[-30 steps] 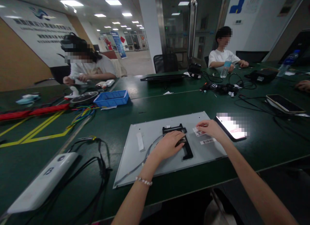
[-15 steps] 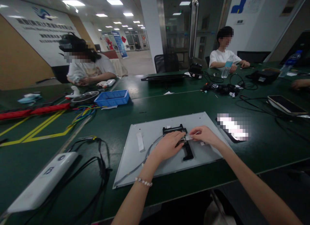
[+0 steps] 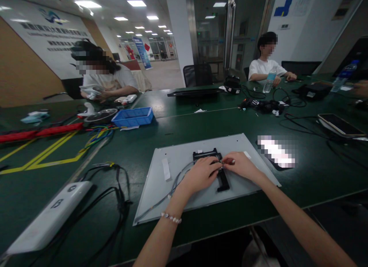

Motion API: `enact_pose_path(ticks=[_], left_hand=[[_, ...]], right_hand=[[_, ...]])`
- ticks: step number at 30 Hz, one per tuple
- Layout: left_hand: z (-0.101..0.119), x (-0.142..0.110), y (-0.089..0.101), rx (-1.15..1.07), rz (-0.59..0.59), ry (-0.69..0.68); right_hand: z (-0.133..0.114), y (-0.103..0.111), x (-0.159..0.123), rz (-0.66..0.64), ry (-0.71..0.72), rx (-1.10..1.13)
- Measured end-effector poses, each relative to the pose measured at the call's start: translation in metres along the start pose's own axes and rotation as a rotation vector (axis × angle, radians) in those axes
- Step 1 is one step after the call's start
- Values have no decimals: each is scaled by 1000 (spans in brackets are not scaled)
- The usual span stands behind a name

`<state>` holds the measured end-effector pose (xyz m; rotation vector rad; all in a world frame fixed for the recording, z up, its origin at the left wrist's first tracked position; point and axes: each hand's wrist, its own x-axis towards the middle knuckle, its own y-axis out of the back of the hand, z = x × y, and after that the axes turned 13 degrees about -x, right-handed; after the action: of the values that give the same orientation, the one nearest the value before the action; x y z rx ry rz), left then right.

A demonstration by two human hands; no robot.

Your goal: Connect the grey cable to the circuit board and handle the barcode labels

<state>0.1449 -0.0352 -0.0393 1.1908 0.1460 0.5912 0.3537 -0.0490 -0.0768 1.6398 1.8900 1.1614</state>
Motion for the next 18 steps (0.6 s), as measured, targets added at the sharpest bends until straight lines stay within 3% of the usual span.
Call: enact_pose_path(ticks=[18], left_hand=[[-3,0,-4,-19,5,31]], right_hand=[[3,5,-2,-11,105,-135]])
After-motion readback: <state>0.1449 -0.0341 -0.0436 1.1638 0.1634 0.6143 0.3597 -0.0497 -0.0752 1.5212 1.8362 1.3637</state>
